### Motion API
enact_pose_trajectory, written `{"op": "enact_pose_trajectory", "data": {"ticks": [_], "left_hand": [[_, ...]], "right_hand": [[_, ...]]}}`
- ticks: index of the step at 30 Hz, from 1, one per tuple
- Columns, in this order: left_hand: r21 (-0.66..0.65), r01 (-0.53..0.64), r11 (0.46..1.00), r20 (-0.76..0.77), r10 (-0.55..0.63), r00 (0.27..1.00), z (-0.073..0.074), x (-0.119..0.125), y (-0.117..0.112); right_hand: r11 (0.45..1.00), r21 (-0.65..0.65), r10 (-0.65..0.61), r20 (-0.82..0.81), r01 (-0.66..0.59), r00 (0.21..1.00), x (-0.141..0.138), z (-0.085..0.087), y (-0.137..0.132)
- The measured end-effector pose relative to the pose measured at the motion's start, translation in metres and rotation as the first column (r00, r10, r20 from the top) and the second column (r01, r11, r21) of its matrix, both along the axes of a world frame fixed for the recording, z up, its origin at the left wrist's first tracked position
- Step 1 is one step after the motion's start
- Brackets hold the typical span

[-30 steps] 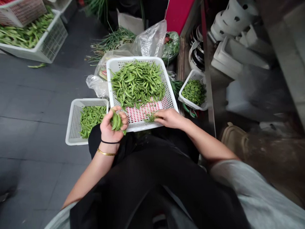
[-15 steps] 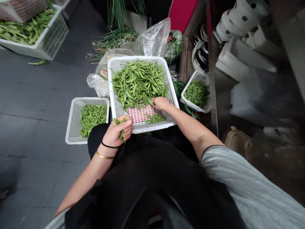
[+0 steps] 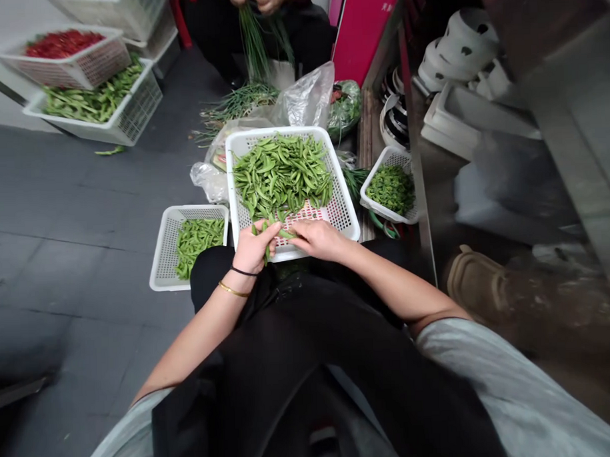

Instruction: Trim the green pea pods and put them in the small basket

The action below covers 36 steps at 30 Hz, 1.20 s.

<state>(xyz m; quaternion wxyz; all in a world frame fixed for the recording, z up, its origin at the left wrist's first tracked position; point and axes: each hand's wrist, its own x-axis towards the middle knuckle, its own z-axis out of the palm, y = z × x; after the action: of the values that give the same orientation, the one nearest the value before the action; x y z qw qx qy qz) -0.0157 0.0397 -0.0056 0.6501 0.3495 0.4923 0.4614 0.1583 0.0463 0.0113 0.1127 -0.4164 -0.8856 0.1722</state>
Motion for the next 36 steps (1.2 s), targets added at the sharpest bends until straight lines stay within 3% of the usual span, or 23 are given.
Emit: {"op": "enact_pose_trajectory", "data": {"ticks": [4,8,11,14,18,21,23,28,32,36], "left_hand": [[-0.05,0.039,0.998,0.091,-0.034,0.995,0.006,-0.004,-0.003],[0.045,0.077,0.996,-0.034,-0.075,0.997,0.003,-0.003,-0.003],[0.063,0.192,0.979,-0.051,-0.189,0.981,0.004,-0.005,-0.001],[0.003,0.312,0.95,0.063,-0.312,0.948,0.008,-0.008,0.0],[-0.109,0.384,0.917,0.285,-0.341,0.896,0.009,-0.007,-0.003],[-0.174,0.3,0.938,0.363,-0.223,0.905,0.008,-0.003,-0.005],[-0.17,0.183,0.968,0.315,-0.122,0.941,0.008,-0.004,-0.004],[0.044,-0.106,0.993,0.052,0.103,0.993,0.01,-0.014,-0.003],[0.182,-0.085,0.98,-0.09,0.102,0.991,0.013,-0.013,-0.009],[0.254,-0.015,0.967,-0.249,0.08,0.965,0.025,-0.018,-0.015]], "right_hand": [[0.997,-0.066,0.022,-0.331,-0.047,0.943,0.012,-0.002,-0.003],[0.982,-0.186,-0.107,-0.478,0.019,0.872,0.02,0.001,0.009],[0.973,-0.216,-0.185,-0.513,0.083,0.838,0.016,0.007,0.021],[0.981,-0.192,-0.116,-0.497,0.021,0.86,0.008,0.013,0.025],[0.999,-0.006,-0.045,-0.366,0.045,0.93,-0.003,0.011,0.017],[0.982,0.152,-0.074,-0.254,0.115,0.964,-0.004,0.009,0.009],[0.969,0.191,-0.101,-0.283,0.159,0.954,0.004,0.011,0.006],[0.952,0.078,-0.242,-0.408,0.298,0.88,0.038,0.025,0.007],[0.987,-0.063,-0.16,-0.311,0.147,0.937,0.032,0.026,0.003],[0.998,-0.046,0.041,0.022,-0.04,0.999,0.009,0.02,-0.004]]}}
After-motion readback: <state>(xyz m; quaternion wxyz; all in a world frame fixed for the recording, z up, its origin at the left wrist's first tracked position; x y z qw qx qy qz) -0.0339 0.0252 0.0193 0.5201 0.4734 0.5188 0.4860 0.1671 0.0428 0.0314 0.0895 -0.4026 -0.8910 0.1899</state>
